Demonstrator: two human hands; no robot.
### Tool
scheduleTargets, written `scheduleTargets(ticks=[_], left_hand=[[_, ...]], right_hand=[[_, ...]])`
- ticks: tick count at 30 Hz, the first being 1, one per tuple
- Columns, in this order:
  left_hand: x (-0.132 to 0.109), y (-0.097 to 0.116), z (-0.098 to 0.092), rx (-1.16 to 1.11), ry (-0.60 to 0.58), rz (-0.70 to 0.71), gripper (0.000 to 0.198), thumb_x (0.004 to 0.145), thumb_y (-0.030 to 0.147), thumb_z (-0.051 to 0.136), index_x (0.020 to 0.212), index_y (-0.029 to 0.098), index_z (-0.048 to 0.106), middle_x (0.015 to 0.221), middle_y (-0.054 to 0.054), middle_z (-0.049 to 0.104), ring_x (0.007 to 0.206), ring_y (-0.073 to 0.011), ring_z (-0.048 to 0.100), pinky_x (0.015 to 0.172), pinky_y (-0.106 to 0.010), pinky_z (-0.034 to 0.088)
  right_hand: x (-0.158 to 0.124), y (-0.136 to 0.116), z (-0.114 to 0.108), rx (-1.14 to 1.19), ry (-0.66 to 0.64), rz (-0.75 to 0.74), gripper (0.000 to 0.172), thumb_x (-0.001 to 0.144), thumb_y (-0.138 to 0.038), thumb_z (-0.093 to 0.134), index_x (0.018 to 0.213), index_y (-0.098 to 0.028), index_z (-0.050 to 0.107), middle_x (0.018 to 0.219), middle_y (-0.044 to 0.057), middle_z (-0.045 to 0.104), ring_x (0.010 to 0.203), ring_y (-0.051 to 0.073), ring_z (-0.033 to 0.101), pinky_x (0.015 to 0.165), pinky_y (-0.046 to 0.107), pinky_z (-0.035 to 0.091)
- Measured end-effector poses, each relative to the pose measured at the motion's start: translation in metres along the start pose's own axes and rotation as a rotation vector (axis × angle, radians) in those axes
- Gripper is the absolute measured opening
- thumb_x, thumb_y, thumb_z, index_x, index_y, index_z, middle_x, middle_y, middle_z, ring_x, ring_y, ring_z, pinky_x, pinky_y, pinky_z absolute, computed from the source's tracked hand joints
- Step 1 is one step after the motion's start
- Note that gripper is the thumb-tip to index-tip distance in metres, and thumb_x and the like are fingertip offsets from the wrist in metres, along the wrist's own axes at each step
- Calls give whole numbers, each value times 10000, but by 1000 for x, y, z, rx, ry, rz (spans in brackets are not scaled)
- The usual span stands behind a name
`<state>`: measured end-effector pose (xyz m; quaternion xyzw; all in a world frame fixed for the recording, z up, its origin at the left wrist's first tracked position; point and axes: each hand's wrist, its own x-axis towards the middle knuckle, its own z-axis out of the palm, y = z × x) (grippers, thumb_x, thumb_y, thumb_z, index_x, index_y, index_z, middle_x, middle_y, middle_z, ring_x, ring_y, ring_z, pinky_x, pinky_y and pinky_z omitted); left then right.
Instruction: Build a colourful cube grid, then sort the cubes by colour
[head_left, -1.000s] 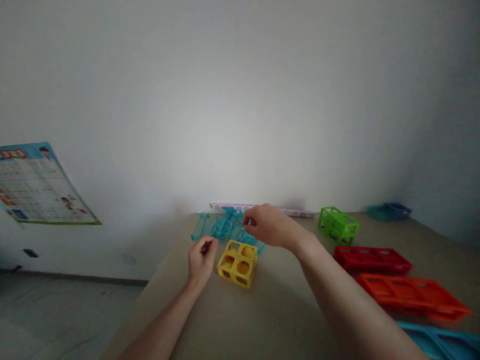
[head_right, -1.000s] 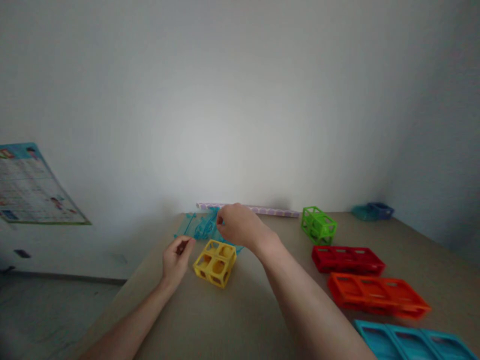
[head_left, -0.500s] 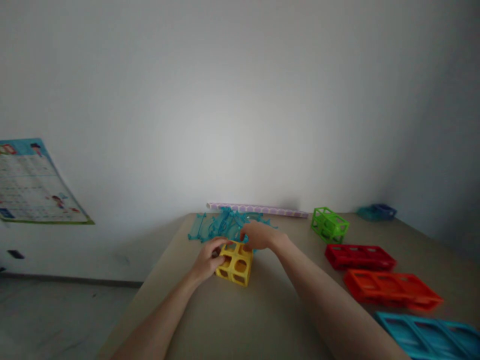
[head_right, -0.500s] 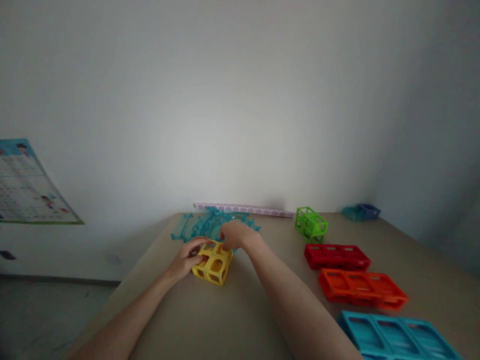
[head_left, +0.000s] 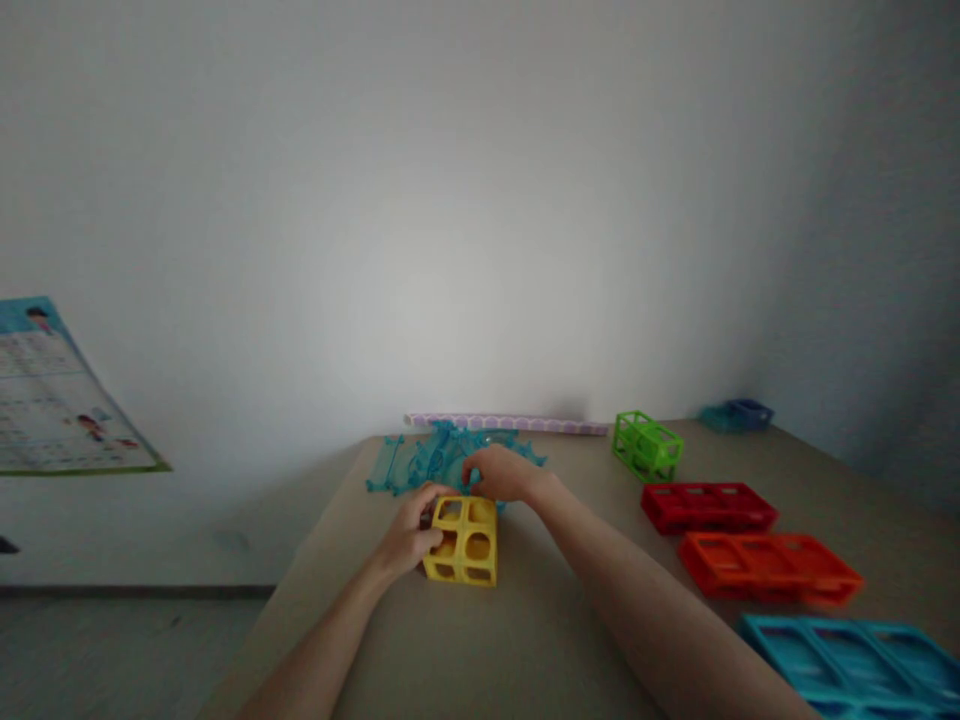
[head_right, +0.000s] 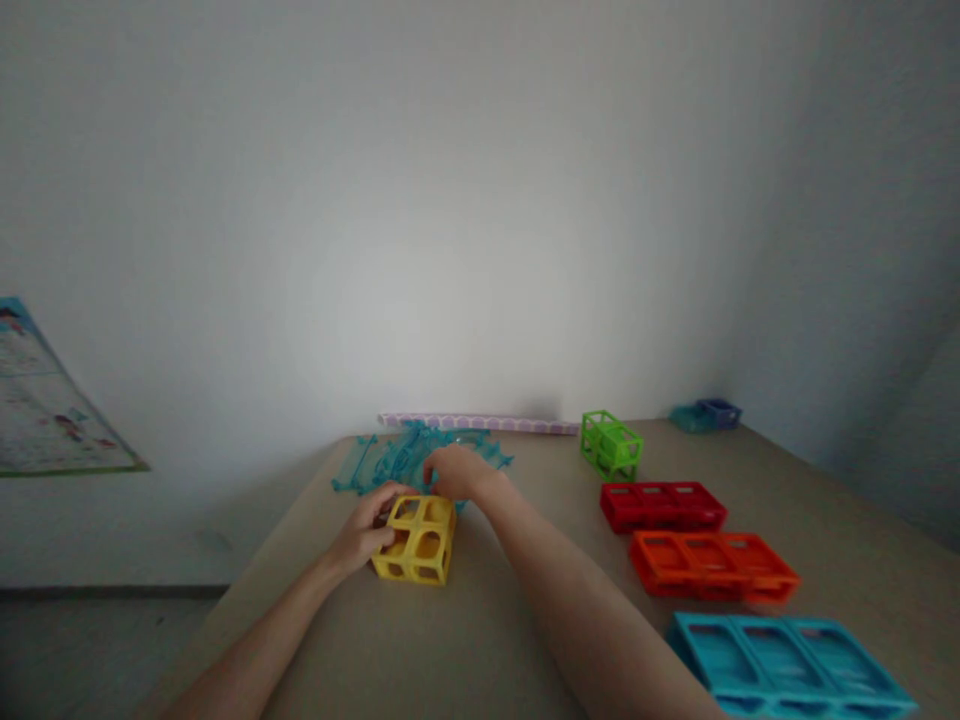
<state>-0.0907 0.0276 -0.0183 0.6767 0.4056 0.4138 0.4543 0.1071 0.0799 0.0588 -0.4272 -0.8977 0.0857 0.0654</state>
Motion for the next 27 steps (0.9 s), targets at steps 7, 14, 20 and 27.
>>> scheduleTargets(ticks=[7, 14, 20, 27], left_hand=[[-1, 3, 1, -64, -13, -62, 502, 476, 75, 515, 959, 174, 608, 823, -5, 639, 762, -189, 585, 620, -235, 427], [-2, 5, -5, -216, 117, -22, 532, 416, 73, 535, 926, 167, 654, 734, 28, 556, 610, -126, 508, 514, -200, 343], [-4, 4, -7, -412, 252, 117, 581, 454, 92, 593, 1026, 174, 648, 803, -4, 632, 690, -165, 588, 594, -228, 426], [-7, 26, 3, -524, 351, 200, 640, 577, 241, 706, 1203, 224, 576, 1022, -32, 655, 838, -190, 635, 710, -265, 499]], right_hand=[[3, 1, 8, 23, 9, -10, 337, 709, -211, 695, 1044, -217, 731, 1020, 87, 740, 990, 239, 670, 808, 247, 456], [-3, -2, -9, 93, 33, -44, 282, 859, -374, 557, 910, -191, 765, 863, 73, 742, 806, 198, 666, 679, 235, 434], [-12, -16, -24, 287, -71, -100, 375, 826, -514, 584, 878, -182, 750, 740, 16, 691, 686, 150, 606, 548, 199, 358], [-5, -10, -23, 555, -40, -81, 387, 826, -496, 562, 880, -151, 730, 748, 2, 669, 681, 140, 582, 567, 202, 393]])
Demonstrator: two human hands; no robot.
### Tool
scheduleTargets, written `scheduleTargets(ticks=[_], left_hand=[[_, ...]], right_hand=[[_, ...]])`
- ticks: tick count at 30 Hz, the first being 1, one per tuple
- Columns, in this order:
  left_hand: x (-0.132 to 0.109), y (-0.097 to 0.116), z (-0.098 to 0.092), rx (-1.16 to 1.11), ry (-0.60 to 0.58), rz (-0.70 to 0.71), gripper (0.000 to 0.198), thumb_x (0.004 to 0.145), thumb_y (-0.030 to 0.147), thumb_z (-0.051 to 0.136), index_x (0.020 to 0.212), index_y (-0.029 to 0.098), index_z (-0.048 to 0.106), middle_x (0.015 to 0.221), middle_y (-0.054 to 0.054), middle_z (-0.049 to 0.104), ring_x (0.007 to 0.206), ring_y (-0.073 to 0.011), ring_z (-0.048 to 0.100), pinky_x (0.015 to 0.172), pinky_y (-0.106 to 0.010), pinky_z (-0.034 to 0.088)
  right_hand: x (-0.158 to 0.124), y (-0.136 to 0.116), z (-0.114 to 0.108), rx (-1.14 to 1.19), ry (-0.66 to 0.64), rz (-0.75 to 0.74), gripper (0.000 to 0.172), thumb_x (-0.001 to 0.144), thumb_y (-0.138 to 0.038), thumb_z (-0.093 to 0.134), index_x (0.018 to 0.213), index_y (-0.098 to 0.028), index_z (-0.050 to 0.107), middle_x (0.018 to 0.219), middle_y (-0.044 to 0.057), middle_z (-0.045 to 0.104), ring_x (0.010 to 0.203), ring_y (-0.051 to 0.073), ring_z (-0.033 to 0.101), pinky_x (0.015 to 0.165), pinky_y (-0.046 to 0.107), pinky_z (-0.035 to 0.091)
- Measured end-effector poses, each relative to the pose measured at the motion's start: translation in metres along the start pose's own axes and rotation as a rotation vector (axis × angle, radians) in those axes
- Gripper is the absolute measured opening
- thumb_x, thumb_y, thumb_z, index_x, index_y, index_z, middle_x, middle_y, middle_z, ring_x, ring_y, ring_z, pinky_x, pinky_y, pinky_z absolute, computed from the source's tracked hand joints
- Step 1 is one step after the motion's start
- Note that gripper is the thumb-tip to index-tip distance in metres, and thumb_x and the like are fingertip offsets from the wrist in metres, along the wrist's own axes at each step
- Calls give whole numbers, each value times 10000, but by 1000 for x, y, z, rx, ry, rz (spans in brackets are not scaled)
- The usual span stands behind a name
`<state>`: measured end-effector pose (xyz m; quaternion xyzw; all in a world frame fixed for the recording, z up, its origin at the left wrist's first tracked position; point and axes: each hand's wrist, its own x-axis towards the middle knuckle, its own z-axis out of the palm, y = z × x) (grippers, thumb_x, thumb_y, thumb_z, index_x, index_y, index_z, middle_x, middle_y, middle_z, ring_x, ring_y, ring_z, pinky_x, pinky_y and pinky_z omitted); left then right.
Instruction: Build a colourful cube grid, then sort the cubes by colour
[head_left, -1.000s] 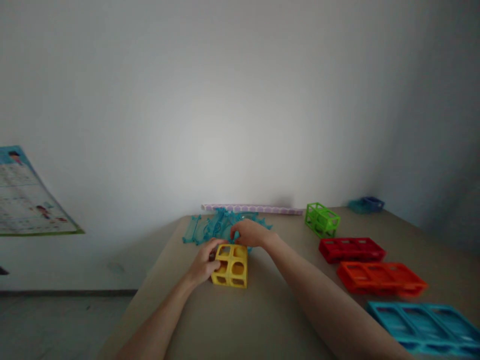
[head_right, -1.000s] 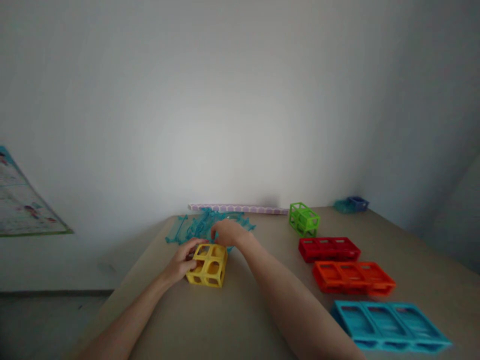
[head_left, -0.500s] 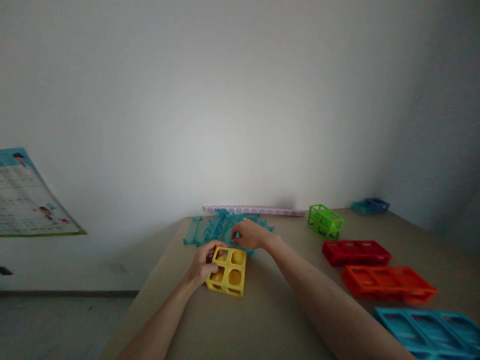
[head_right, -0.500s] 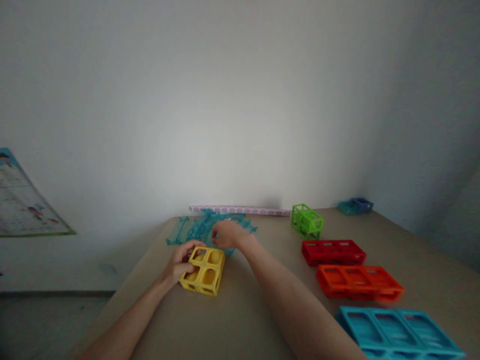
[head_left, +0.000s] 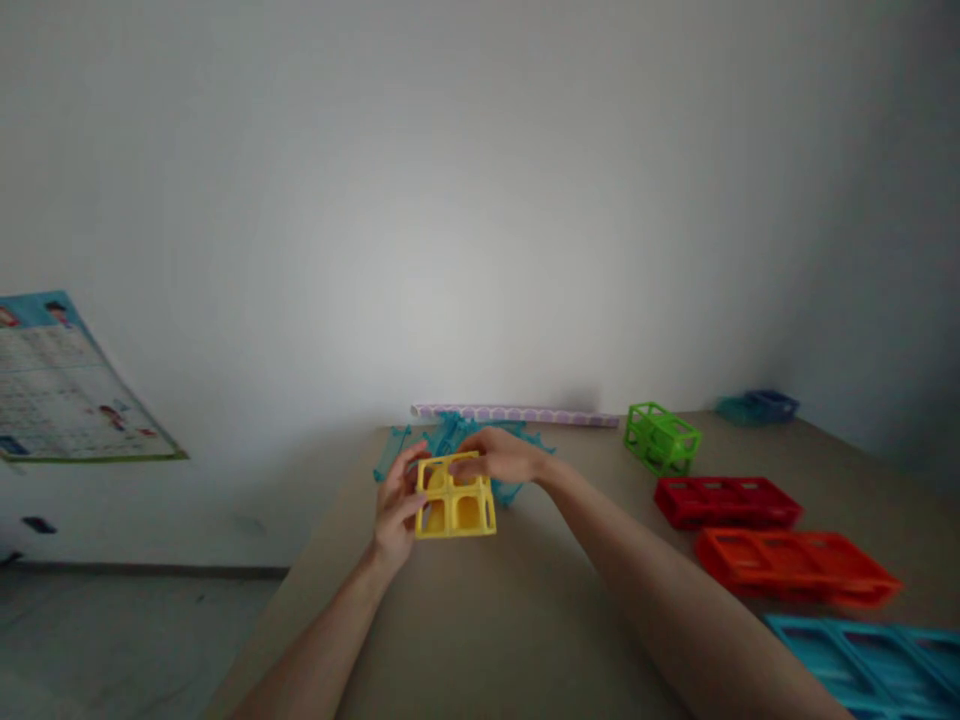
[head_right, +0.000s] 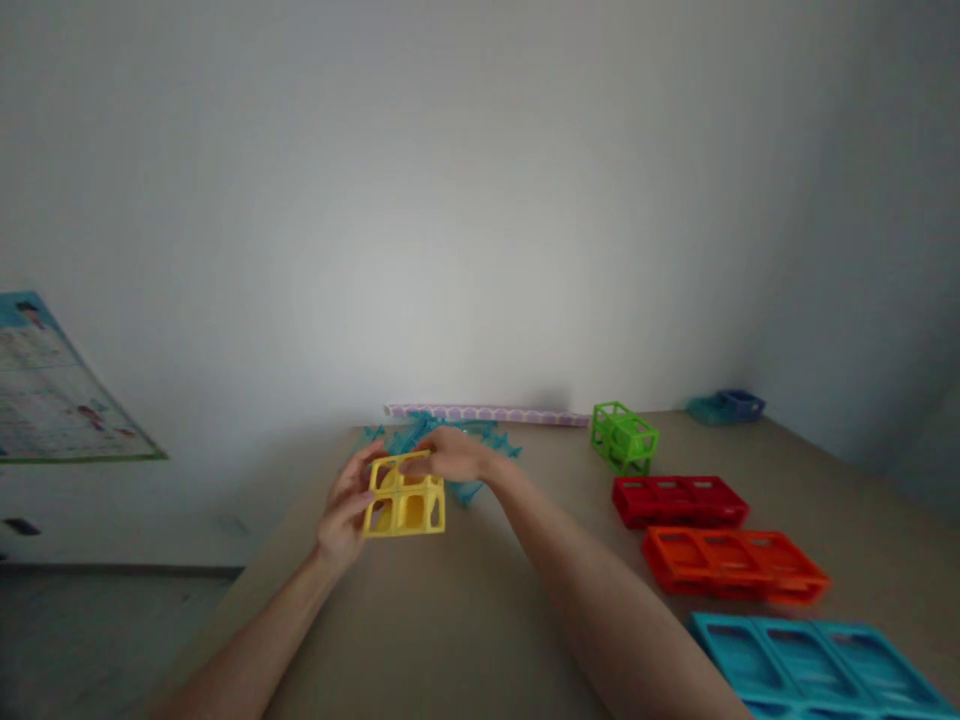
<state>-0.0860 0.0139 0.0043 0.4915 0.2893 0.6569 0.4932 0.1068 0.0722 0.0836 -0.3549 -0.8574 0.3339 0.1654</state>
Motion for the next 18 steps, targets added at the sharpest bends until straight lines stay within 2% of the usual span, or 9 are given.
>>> scheduleTargets(ticks=[2, 4, 7, 9, 13, 18], left_hand=[[1, 0, 5, -17, 52, -20, 590, 641, 303, 720, 1207, 227, 571, 1079, -35, 645, 909, -191, 637, 757, -267, 505], [1, -1, 10, -23, 46, -105, 523, 664, 325, 746, 1151, 212, 592, 1047, -41, 664, 911, -196, 650, 761, -277, 513], [1, -4, 15, -47, 32, -187, 469, 640, 302, 793, 1061, 209, 609, 971, -29, 697, 845, -191, 675, 737, -290, 528], [0, -4, 17, -37, 39, -176, 464, 618, 272, 814, 1031, 204, 615, 926, -21, 708, 801, -185, 684, 724, -290, 536], [-2, -5, 14, 38, -58, -194, 483, 618, 247, 823, 1048, 166, 620, 895, -42, 715, 760, -201, 689, 713, -314, 550], [-3, -6, 9, 65, -74, -187, 475, 633, 240, 813, 1059, 170, 615, 915, -47, 722, 770, -213, 693, 703, -314, 556]], right_hand=[[3, 1, 0, 68, 90, -6, 396, 810, -490, 585, 964, -151, 718, 778, 10, 677, 684, 141, 585, 574, 209, 404], [4, 2, 9, 148, 246, 1, 432, 764, -483, 647, 1031, -148, 696, 747, 11, 667, 653, 141, 576, 558, 217, 403], [0, 3, 39, 328, 548, 16, 493, 770, -492, 654, 1119, -144, 642, 746, 14, 659, 644, 147, 577, 567, 233, 428], [-8, 7, 65, 511, 701, -8, 498, 824, -507, 598, 1169, -147, 605, 893, 51, 688, 750, 168, 621, 646, 255, 478], [-26, 15, 101, 678, 780, -35, 481, 835, -512, 602, 1170, -166, 605, 1025, 86, 696, 845, 204, 649, 736, 304, 513], [-25, 18, 111, 825, 828, -34, 462, 814, -502, 641, 1131, -167, 629, 989, 86, 708, 813, 207, 659, 764, 331, 521]])
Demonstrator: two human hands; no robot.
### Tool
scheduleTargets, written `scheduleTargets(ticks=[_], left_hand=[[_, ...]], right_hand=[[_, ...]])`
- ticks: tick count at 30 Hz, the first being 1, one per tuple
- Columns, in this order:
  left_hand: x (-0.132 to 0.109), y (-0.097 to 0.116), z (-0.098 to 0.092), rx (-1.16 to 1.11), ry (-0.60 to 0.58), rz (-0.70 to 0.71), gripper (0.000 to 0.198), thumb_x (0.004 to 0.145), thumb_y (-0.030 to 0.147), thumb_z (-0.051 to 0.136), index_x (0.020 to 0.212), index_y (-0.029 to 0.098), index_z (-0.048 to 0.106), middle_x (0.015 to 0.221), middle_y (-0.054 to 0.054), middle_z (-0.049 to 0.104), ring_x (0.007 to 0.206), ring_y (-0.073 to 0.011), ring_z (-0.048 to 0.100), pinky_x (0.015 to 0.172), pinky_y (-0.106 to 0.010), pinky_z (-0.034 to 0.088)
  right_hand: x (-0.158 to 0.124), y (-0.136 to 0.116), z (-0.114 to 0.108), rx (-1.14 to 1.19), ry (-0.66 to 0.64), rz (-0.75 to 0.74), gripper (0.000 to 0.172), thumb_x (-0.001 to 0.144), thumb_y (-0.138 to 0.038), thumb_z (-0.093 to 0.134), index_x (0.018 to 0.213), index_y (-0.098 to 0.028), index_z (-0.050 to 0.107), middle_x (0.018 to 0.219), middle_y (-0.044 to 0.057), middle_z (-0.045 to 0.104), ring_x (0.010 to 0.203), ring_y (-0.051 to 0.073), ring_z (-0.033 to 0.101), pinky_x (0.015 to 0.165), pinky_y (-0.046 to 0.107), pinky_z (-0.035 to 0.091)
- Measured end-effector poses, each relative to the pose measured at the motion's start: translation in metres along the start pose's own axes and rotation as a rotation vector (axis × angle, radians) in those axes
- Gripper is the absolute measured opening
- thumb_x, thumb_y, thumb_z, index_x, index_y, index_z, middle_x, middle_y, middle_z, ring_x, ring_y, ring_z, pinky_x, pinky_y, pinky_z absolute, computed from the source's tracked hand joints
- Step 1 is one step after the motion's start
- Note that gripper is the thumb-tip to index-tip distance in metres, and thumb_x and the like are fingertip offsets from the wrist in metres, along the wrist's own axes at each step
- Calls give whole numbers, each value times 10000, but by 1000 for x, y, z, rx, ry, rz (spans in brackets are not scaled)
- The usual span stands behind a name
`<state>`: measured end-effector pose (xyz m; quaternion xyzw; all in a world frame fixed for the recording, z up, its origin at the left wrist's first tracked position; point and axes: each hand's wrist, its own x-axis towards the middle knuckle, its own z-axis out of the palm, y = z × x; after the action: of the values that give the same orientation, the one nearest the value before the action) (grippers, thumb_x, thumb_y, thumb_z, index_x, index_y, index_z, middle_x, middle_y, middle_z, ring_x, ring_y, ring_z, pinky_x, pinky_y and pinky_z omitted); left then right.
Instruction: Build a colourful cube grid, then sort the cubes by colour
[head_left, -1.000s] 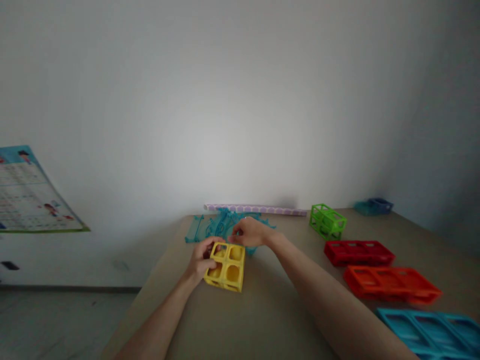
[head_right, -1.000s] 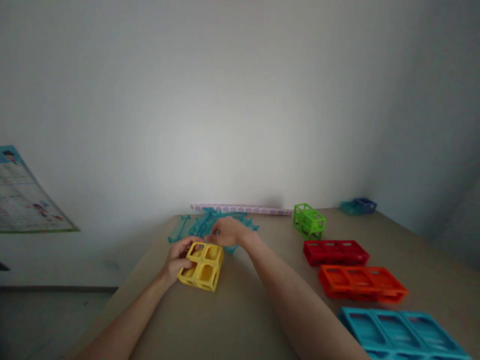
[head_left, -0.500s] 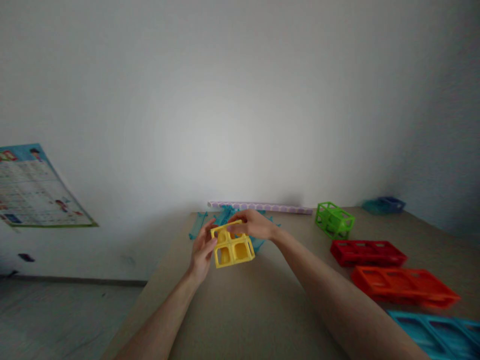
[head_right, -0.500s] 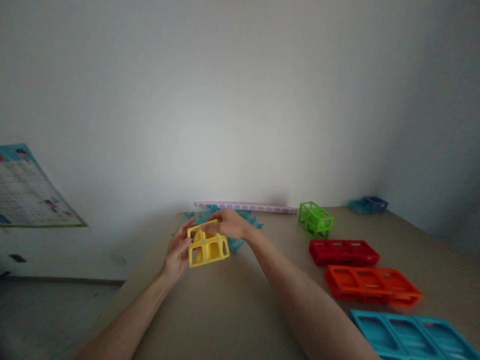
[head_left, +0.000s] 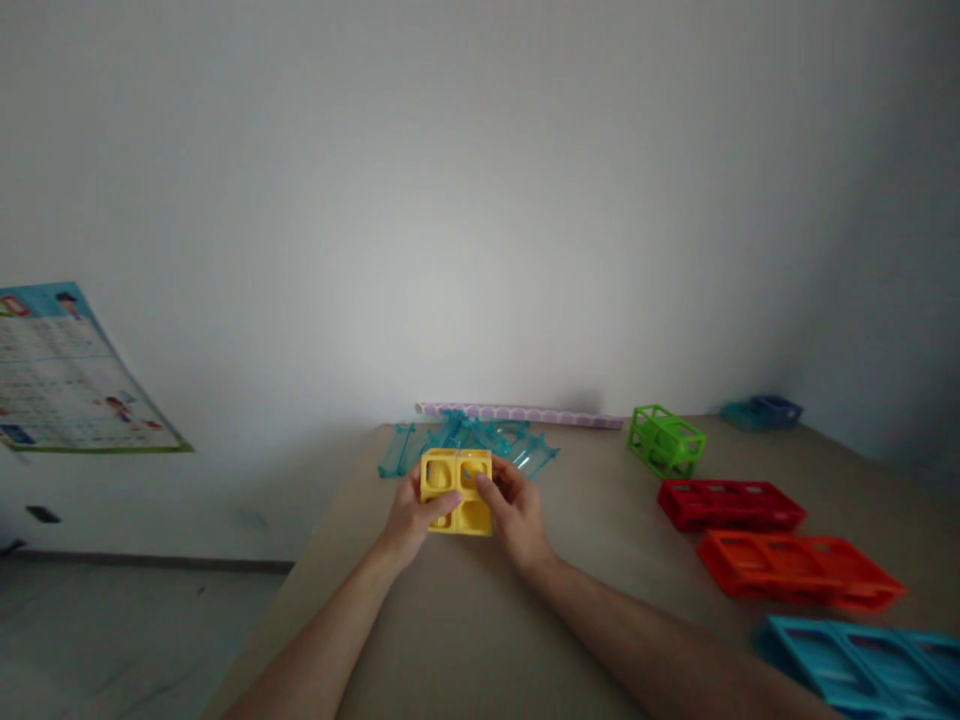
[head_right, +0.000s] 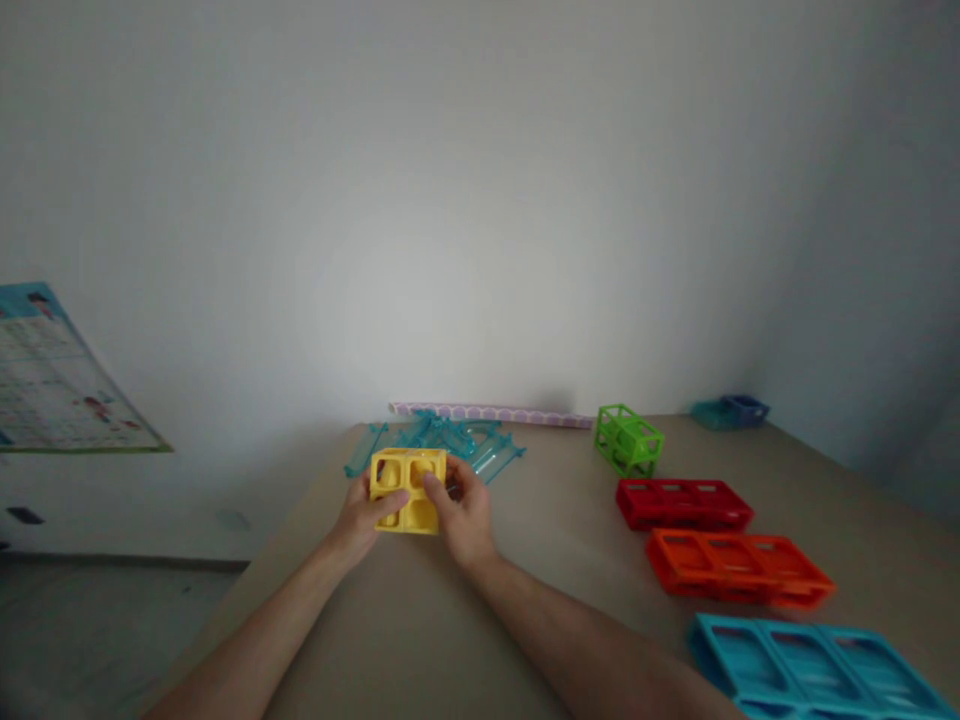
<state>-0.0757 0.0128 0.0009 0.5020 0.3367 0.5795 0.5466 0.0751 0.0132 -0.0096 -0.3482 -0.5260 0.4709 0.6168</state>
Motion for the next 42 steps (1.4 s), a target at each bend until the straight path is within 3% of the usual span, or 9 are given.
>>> scheduleTargets(ticks=[16, 21, 27, 34, 38, 42], left_hand=[[-1, 5, -1, -43, 0, 20, 480, 609, 226, 822, 1046, 153, 638, 917, -70, 732, 746, -221, 696, 704, -345, 563], [-3, 9, 0, -122, 0, 31, 442, 622, 245, 802, 1025, 159, 641, 856, -58, 735, 747, -232, 703, 715, -348, 556], [2, 6, -9, -316, 33, -25, 515, 649, 225, 774, 1138, 177, 618, 931, -68, 739, 856, -245, 702, 793, -357, 541], [4, 7, -7, -397, 41, -73, 541, 684, 241, 761, 1194, 160, 602, 936, -80, 741, 903, -265, 698, 829, -371, 532], [3, 10, -5, -416, 26, -59, 560, 682, 213, 756, 1216, 174, 593, 940, -75, 741, 898, -262, 701, 831, -376, 534], [3, 9, -8, -481, 43, -107, 464, 691, 244, 752, 1133, 164, 639, 887, -73, 745, 835, -257, 709, 787, -378, 556]], right_hand=[[3, -8, 5, 258, -56, 20, 381, 737, -428, 738, 1024, -188, 668, 897, 50, 698, 750, 187, 618, 713, 307, 480], [12, -8, 3, 246, 55, 56, 353, 787, -513, 650, 824, -164, 687, 721, 26, 645, 643, 153, 563, 578, 255, 421], [26, -30, -5, 202, 60, -102, 319, 816, -459, 639, 993, -193, 646, 849, 21, 649, 704, 142, 565, 589, 238, 437], [41, -43, -17, -62, -106, -150, 408, 741, -372, 718, 1093, -205, 594, 1048, 73, 670, 895, 211, 639, 776, 347, 526], [47, -39, -21, -195, -189, -166, 432, 723, -318, 732, 1110, -218, 569, 1062, 65, 656, 871, 196, 633, 772, 350, 535], [46, -34, -18, -162, -240, -153, 454, 708, -311, 748, 1095, -245, 520, 1044, 37, 614, 910, 188, 611, 755, 327, 535]])
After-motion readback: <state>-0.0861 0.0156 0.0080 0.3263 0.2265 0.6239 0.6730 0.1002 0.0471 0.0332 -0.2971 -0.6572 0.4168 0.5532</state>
